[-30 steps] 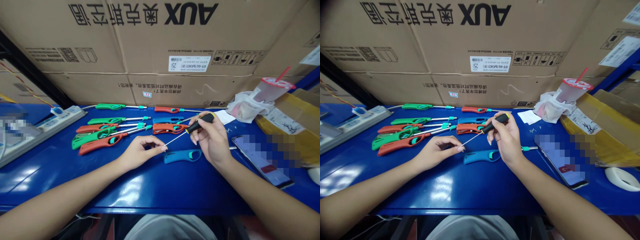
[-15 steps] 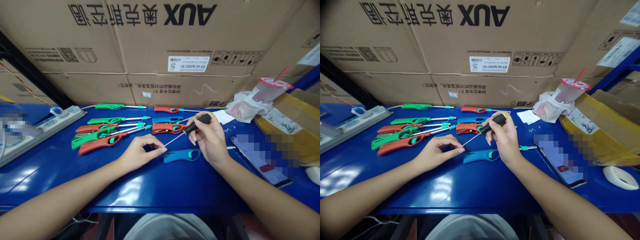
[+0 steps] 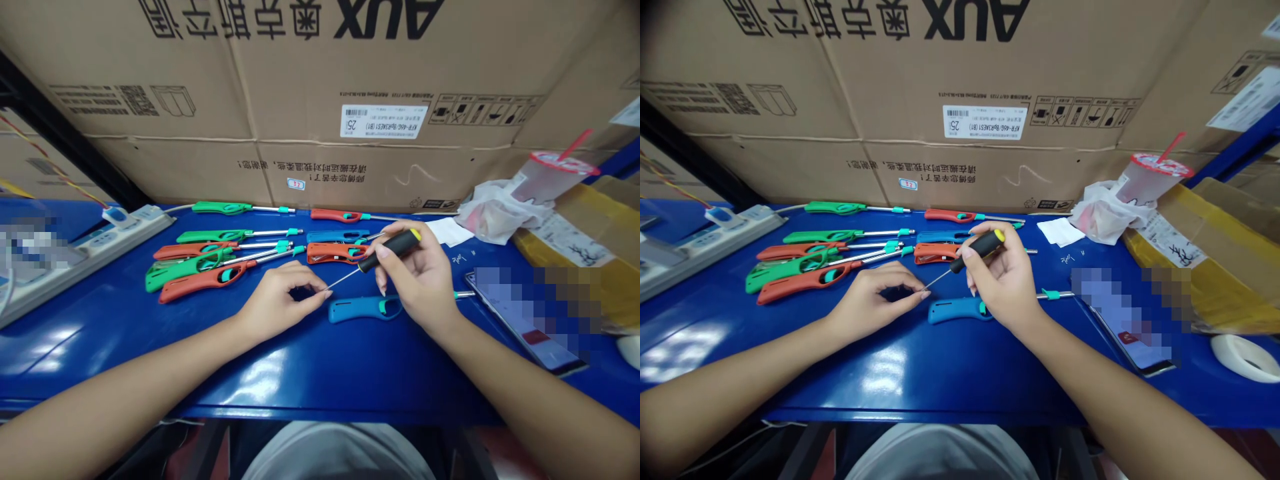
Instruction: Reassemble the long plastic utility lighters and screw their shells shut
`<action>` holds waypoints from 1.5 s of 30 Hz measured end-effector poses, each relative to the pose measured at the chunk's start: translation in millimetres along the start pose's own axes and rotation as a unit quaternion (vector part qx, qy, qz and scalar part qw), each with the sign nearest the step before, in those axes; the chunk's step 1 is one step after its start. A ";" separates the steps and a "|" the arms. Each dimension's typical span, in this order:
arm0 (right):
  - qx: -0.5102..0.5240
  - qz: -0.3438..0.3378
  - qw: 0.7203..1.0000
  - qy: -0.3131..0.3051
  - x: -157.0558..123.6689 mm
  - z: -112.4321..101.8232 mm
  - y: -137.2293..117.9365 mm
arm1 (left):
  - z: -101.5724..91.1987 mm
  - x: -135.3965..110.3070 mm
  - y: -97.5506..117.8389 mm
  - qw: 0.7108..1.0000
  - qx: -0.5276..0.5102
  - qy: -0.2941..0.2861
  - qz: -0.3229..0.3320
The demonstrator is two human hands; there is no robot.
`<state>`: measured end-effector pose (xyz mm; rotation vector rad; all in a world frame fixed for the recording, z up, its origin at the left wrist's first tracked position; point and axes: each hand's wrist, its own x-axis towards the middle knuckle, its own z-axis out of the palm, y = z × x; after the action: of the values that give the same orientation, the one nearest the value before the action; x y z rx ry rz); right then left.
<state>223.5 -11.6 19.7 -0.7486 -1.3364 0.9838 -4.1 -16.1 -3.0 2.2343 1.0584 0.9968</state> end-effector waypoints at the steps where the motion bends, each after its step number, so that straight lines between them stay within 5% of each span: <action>1: -0.008 -0.003 1.000 0.005 -1.1 0.5 -1.1 | -0.5 -0.2 0.5 1.000 0.010 0.001 0.008; 9: -0.025 -0.024 0.999 0.033 -1.0 -1.5 -12.6 | -4.8 -1.1 3.3 0.997 0.031 0.009 0.067; 33: -0.011 -0.002 1.000 -0.012 -6.9 9.5 -15.0 | 0.2 -1.1 0.8 0.997 0.031 -0.020 0.063; 45: -0.067 -0.051 0.996 -0.040 10.9 -11.2 -30.4 | 7.1 -4.4 0.3 0.989 0.059 -0.131 0.046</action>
<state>238.7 -13.6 50.3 -0.7408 -1.5071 0.8555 -0.4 -20.5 -9.0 2.4470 0.9265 0.6656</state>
